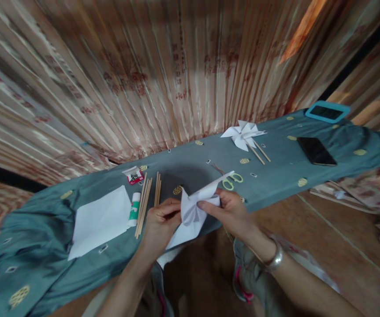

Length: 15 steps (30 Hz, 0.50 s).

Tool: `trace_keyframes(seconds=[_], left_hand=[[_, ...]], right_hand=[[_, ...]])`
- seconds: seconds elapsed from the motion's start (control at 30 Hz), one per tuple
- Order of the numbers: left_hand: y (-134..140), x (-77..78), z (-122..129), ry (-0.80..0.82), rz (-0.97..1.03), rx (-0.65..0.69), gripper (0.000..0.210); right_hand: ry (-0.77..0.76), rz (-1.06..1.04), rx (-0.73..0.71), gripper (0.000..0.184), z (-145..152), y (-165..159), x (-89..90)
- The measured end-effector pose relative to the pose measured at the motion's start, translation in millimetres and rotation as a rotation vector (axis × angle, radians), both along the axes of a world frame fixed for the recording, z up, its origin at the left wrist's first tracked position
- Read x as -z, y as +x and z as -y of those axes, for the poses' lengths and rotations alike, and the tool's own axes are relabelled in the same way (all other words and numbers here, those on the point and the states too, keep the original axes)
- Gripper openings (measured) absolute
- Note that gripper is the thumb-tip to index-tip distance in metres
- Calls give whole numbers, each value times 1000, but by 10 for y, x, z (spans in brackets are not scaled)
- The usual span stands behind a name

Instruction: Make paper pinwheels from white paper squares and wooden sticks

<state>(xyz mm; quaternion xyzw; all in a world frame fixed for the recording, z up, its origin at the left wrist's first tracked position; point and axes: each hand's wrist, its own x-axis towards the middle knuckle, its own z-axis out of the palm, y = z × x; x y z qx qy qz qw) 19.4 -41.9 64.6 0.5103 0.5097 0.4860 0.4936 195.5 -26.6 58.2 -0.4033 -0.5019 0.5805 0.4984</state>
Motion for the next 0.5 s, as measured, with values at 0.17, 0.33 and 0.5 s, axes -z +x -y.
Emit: trace_keyframes(seconds=[0.17,0.33,0.5], left_hand=[[-4,126,-77,-47,-36,-55,19],[-24,176,-137,-140,-1,-79,23],[-69,314,-154,-220,40,-76,24]], right_hand=[[-214,-117,-18,32,-147,-99,166],[-261,-94,24,30,-218,-168,255],[-297,-101,-19,37,-260,-193,284]])
